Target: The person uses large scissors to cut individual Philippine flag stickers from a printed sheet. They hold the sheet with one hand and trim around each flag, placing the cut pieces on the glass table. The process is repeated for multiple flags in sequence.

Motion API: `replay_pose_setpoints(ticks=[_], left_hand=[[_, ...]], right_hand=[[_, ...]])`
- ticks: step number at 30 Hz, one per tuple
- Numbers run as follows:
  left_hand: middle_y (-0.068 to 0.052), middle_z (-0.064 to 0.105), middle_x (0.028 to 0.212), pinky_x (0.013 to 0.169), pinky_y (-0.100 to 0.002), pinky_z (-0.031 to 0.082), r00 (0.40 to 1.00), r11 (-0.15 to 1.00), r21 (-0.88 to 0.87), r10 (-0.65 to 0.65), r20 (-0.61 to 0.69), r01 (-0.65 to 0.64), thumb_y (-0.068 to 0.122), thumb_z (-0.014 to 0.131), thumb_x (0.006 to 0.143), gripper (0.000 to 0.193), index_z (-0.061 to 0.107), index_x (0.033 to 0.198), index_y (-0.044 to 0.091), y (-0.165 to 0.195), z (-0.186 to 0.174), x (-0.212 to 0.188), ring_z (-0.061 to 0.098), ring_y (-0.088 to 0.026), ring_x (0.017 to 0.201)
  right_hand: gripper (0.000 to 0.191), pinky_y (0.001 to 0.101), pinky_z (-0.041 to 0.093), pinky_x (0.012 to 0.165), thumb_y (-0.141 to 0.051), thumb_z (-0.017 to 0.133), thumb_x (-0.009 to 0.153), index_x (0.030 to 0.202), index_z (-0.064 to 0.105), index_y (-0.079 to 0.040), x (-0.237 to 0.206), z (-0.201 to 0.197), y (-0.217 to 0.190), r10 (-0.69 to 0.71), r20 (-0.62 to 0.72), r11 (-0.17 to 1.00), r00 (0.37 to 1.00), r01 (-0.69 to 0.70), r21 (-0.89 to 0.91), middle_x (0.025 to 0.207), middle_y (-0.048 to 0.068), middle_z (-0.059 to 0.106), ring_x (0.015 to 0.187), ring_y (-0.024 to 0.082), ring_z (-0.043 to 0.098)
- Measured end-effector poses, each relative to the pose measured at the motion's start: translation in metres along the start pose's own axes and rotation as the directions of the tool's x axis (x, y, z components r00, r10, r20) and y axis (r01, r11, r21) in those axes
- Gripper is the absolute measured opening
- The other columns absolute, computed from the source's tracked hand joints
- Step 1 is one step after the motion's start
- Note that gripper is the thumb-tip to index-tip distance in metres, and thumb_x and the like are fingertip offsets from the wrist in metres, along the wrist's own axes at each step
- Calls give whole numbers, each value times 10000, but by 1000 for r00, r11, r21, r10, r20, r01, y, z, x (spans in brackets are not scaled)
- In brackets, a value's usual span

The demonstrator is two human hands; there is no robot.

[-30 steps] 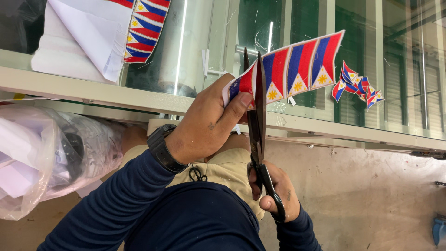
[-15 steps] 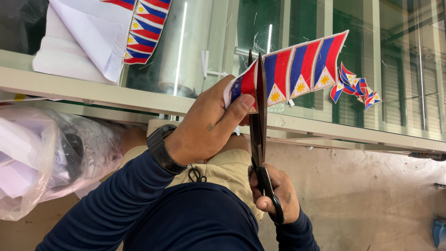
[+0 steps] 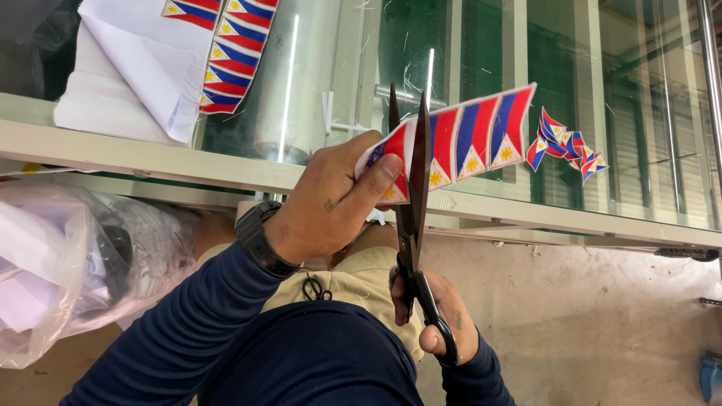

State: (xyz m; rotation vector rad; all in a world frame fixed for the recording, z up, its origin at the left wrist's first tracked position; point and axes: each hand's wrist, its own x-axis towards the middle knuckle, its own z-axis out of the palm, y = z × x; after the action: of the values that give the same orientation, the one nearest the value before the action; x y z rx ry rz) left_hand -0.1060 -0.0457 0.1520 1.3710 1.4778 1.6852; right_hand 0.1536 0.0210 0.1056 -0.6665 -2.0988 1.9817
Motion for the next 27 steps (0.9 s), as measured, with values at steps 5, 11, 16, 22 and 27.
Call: replay_pose_setpoints(ticks=[5,11,16,22,27], left_hand=[[-122,615,705,599,-338,472,999,999,-49,-2,52,5,397,474,1091,437,595,969,-5,4,0,-3,569,-185,614],[-91,576,668,578,-317,439,998,996,-85,2,67,3,413,471,1086,447,605,956,7,8,1,-5,515,-145,607],[-87,529,670,583,-323,419,998,997,-71,32,58,-28,411,477,1101,453,581,926,6,8,2,-4,474,-145,617],[-85,540,680,587,-321,422,998,995,-93,49,50,-44,406,473,1104,444,581,932,11,9,3,-3,484,-145,621],[-79,557,681,585,-315,428,998,994,-108,35,61,-28,408,470,1099,444,599,958,8,10,3,-2,488,-138,621]], right_hand=[[1051,299,527,671,-943,669,633,1027,603,29,2,4,-4,-27,-25,999,999,26,-31,838,89,595,711,167,634],[1042,303,517,665,-924,701,626,1014,594,37,3,7,-5,-44,-28,999,999,44,2,857,93,591,714,175,621],[992,282,492,640,-910,713,638,974,588,14,2,5,-3,-64,-38,998,997,64,-4,839,86,587,686,153,608],[928,267,469,568,-884,735,641,889,580,-4,2,4,-2,-56,-65,998,996,56,-13,782,73,576,623,141,595],[899,254,457,539,-878,737,645,860,578,-20,2,5,-2,-57,-81,998,995,55,-25,725,49,571,594,126,594]])
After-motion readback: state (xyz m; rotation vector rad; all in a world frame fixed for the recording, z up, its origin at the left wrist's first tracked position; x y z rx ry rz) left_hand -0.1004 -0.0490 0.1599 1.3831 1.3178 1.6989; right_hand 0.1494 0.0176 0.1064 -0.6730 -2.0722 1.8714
